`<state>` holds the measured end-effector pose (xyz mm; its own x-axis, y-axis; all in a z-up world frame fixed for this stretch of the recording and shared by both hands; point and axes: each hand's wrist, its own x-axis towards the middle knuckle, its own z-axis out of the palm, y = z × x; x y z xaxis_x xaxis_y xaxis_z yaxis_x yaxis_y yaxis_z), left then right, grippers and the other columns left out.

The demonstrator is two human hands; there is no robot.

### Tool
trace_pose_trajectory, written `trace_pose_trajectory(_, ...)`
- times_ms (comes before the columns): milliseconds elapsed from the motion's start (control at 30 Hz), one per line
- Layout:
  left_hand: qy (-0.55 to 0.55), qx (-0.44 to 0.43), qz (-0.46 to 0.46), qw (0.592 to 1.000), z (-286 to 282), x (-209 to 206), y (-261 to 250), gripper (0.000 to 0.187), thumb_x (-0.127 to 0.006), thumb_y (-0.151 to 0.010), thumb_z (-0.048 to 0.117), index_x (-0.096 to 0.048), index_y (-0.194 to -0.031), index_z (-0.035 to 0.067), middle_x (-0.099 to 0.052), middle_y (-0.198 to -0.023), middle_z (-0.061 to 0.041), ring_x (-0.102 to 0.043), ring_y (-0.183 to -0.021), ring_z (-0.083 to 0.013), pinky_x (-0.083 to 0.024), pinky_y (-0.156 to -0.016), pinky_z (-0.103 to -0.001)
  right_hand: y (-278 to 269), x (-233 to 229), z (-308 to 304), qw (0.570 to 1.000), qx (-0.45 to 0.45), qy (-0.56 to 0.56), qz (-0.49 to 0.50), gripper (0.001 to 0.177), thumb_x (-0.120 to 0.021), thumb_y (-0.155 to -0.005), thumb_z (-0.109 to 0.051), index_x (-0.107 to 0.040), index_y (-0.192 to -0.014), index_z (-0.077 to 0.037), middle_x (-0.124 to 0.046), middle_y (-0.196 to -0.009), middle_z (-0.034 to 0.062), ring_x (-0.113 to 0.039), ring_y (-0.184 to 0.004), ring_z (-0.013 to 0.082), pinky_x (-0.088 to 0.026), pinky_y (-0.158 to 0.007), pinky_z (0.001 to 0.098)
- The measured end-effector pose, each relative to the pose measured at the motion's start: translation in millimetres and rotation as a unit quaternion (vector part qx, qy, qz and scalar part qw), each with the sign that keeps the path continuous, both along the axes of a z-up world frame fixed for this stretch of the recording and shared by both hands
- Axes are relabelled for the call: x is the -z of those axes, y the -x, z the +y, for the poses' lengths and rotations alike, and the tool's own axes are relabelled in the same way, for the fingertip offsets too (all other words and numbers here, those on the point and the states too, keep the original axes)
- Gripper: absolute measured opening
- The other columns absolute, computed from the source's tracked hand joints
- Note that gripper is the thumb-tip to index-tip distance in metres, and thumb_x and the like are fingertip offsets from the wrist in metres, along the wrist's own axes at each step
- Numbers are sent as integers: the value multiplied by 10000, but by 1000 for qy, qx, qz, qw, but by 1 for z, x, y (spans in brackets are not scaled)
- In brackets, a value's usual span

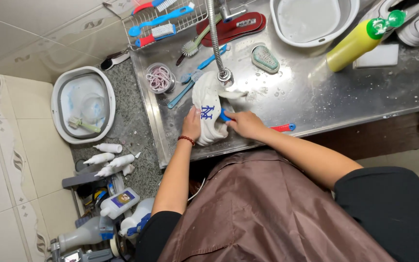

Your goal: Scrubbing and cleaning a white sneaker with a small brush at a service counter.

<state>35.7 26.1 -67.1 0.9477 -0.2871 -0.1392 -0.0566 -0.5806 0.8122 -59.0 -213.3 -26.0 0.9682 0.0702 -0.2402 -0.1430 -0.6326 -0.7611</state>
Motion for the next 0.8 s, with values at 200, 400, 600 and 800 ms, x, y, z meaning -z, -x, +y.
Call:
trace_pose_trajectory(200,-20,73,58,995,10,14,-2,474,-457,-1071,348,-569,-1319,-39,-651,-1254,-303,-595,-1231,-444,-463,-1011,-435,11,-53,-28,960,-134,231,-84,324,-617,-949,-375,-693,-1257,-311,-728,-857,163,-712,-731,359,-554,-612,509)
trace_pose_trajectory(400,-82,85,45,992,-8,-11,-5,497,-434,-1068,382,-581,-1312,-26,-636,-1229,-314,-587,-1195,-468,-467,-1004,-472,2,-2,-9,954,-123,267,-65,212,-653,-953,-413,-735,-1060,-249,-739,-788,105,-708,-717,336,-534,-659,489)
trace_pose_trajectory(600,-129,74,70,986,-13,-17,7,441,-405,-1074,392,-640,-1151,27,-672,-1115,-304,-599,-1094,-508,-483,-912,-546,-9,-46,-41,964,-94,243,-56,265,-632,-976,-430,-726,-1172,-279,-729,-794,120,-707,-710,362,-543,-615,514)
trace_pose_trajectory(800,-119,97,64,986,-10,-34,-7,445,-412,-1068,394,-649,-1168,31,-680,-1101,-299,-605,-1081,-506,-486,-912,-546,26,-20,-37,968,-106,224,-42,388,-658,-911,-476,-687,-1290,-393,-747,-844,98,-717,-770,342,-557,-662,492)
